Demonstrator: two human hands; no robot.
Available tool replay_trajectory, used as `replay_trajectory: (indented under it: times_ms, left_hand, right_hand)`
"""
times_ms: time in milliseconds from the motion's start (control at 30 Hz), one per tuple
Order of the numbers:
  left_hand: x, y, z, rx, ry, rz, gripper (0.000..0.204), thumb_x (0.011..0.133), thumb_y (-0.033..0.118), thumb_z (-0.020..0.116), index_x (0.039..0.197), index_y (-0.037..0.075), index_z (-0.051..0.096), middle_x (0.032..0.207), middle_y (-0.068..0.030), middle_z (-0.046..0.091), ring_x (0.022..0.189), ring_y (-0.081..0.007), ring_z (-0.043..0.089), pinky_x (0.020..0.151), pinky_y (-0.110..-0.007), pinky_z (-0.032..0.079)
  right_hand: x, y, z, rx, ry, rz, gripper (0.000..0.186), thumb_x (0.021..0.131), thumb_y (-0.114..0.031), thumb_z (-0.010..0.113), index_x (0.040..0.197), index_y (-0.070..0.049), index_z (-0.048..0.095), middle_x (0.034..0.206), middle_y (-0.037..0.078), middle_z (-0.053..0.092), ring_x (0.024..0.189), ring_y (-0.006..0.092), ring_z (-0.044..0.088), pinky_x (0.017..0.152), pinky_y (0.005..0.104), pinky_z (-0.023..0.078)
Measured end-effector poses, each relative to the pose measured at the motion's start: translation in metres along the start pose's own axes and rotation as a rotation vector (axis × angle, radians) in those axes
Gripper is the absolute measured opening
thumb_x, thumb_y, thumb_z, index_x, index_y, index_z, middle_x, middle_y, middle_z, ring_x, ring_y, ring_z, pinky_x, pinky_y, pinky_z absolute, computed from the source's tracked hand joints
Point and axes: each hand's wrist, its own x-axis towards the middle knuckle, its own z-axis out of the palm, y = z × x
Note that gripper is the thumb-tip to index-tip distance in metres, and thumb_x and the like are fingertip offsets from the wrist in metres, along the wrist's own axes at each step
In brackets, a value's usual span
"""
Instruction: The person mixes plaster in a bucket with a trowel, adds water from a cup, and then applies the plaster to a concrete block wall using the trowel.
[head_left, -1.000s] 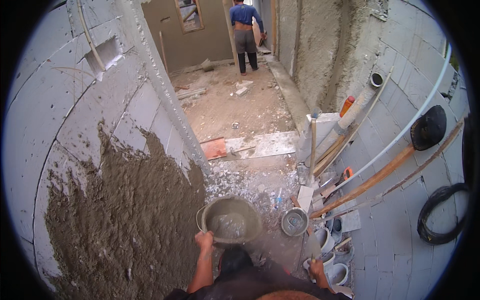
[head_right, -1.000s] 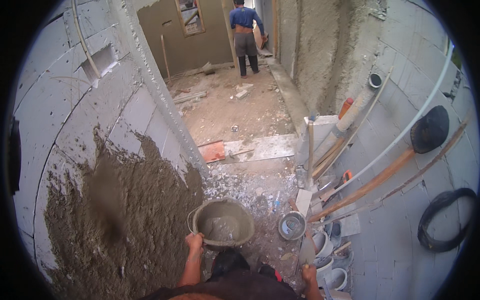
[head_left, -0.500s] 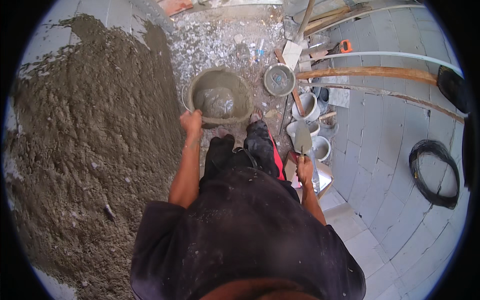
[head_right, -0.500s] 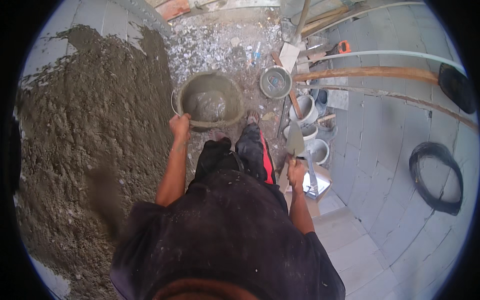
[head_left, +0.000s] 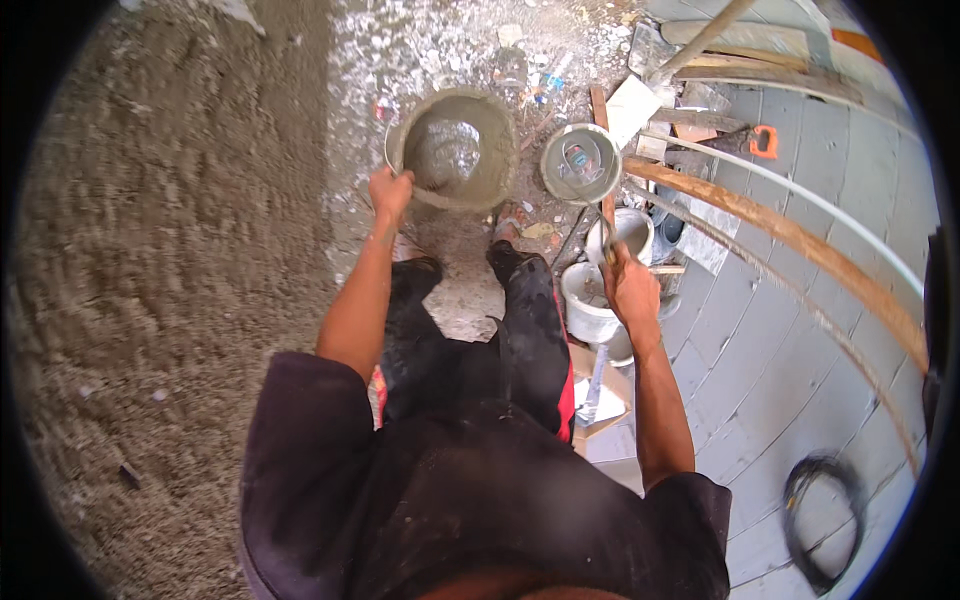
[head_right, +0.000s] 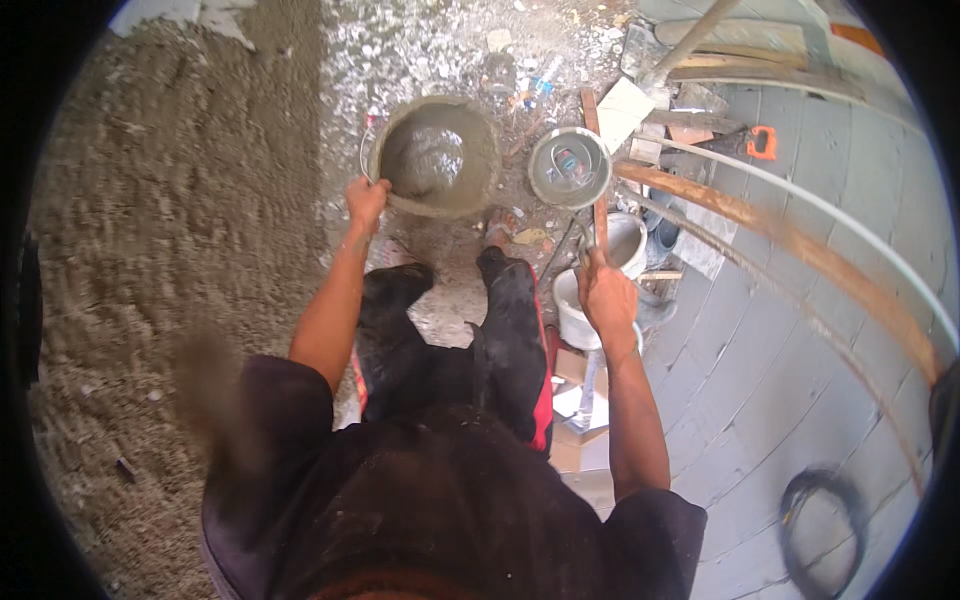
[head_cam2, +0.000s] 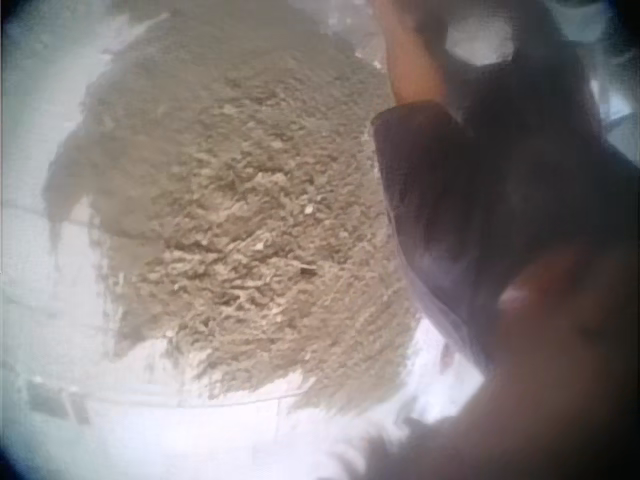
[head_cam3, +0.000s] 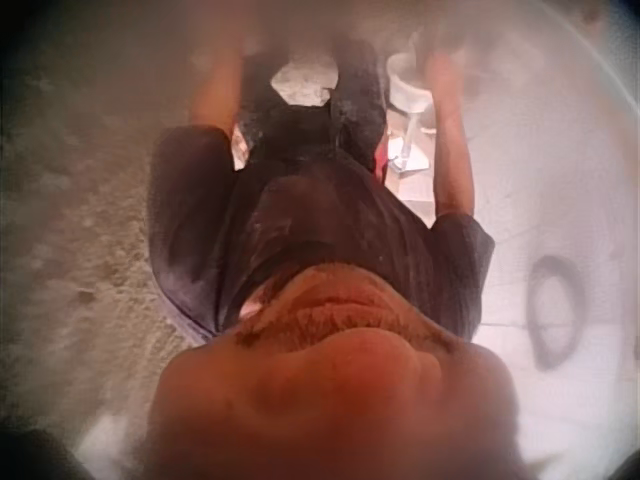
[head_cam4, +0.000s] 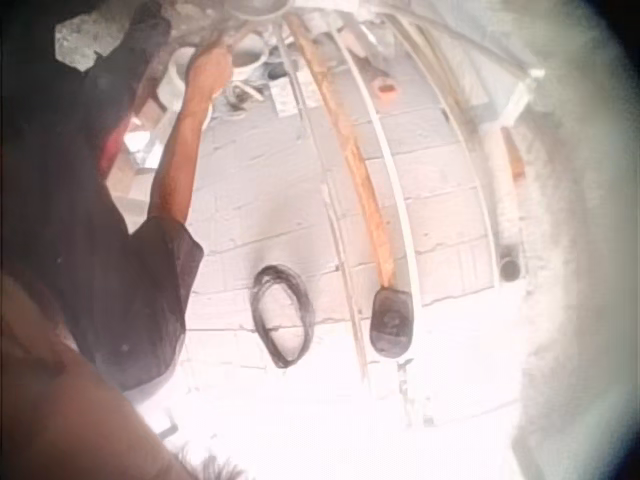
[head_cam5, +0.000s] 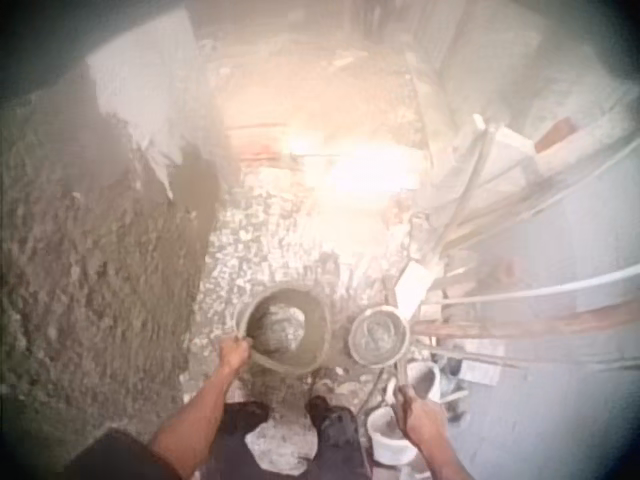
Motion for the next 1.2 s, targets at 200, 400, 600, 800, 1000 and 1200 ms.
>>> replay_trajectory:
  times_ms: [200, 400, 600, 800, 1000, 1200]
  left_hand:
    - [0.091, -0.092, 0.079, 0.101, 0.013, 0.036, 0.025, 0.071, 0.013, 0.067, 0.087, -0.006, 0.071, 0.068, -0.0188, 0.067, 0.064, -0.0267, 0.065, 0.064, -0.041, 0.050]
    - [0.131, -0.120, 0.075, 0.184, -0.064, 0.083, 0.027, 0.073, 0.018, 0.068, 0.084, -0.007, 0.071, 0.067, -0.0225, 0.067, 0.065, -0.0319, 0.068, 0.066, -0.044, 0.052]
    - [0.147, -0.150, 0.093, -0.012, 0.264, 0.243, 0.056, 0.089, 0.040, 0.069, 0.124, -0.004, 0.063, 0.117, -0.0222, 0.068, 0.109, -0.0274, 0.065, 0.095, -0.036, 0.048]
    - [0.179, -0.152, 0.107, -0.544, -0.001, 0.451, 0.044, 0.100, 0.037, 0.058, 0.116, -0.002, 0.069, 0.103, -0.0059, 0.071, 0.096, -0.0114, 0.060, 0.087, -0.029, 0.047]
    - [0.187, -0.140, 0.106, -0.524, -0.069, 0.534, 0.045, 0.099, 0.035, 0.059, 0.115, -0.007, 0.067, 0.102, -0.0063, 0.071, 0.092, -0.0114, 0.060, 0.085, -0.029, 0.048]
    - [0.176, -0.139, 0.109, -0.430, -0.166, 0.664, 0.042, 0.096, 0.034, 0.064, 0.111, -0.005, 0.069, 0.099, -0.0023, 0.070, 0.090, -0.0098, 0.058, 0.082, -0.029, 0.047]
  right_hand:
    - [0.137, -0.034, 0.025, -0.126, 0.020, -0.374, 0.040, 0.090, -0.027, 0.062, 0.128, -0.014, 0.057, 0.096, 0.021, 0.067, 0.084, 0.0415, 0.066, 0.075, 0.0523, 0.051]
    - [0.283, -0.077, 0.128, -0.147, -0.118, -0.439, 0.024, 0.086, -0.018, 0.055, 0.102, -0.004, 0.068, 0.087, 0.024, 0.069, 0.084, 0.0427, 0.067, 0.075, 0.0520, 0.053]
    - [0.374, -0.143, 0.180, -0.353, 0.218, -0.595, 0.022, 0.089, -0.014, 0.052, 0.087, -0.002, 0.071, 0.081, 0.019, 0.070, 0.079, 0.0363, 0.070, 0.069, 0.0451, 0.056]
    - [0.366, -0.240, 0.205, -0.692, 0.279, -0.881, 0.017, 0.084, -0.016, 0.063, 0.076, -0.007, 0.074, 0.078, 0.009, 0.073, 0.071, 0.0242, 0.073, 0.059, 0.0362, 0.058]
    - [0.306, -0.221, 0.260, -1.146, 0.461, -1.027, 0.008, 0.077, -0.011, 0.068, 0.076, -0.011, 0.076, 0.078, 0.004, 0.073, 0.075, 0.0222, 0.071, 0.061, 0.0329, 0.058]
    - [0.288, -0.187, 0.194, -0.913, 0.372, -0.971, 0.008, 0.076, -0.010, 0.066, 0.076, -0.008, 0.074, 0.077, 0.008, 0.072, 0.075, 0.0211, 0.072, 0.062, 0.0324, 0.057]
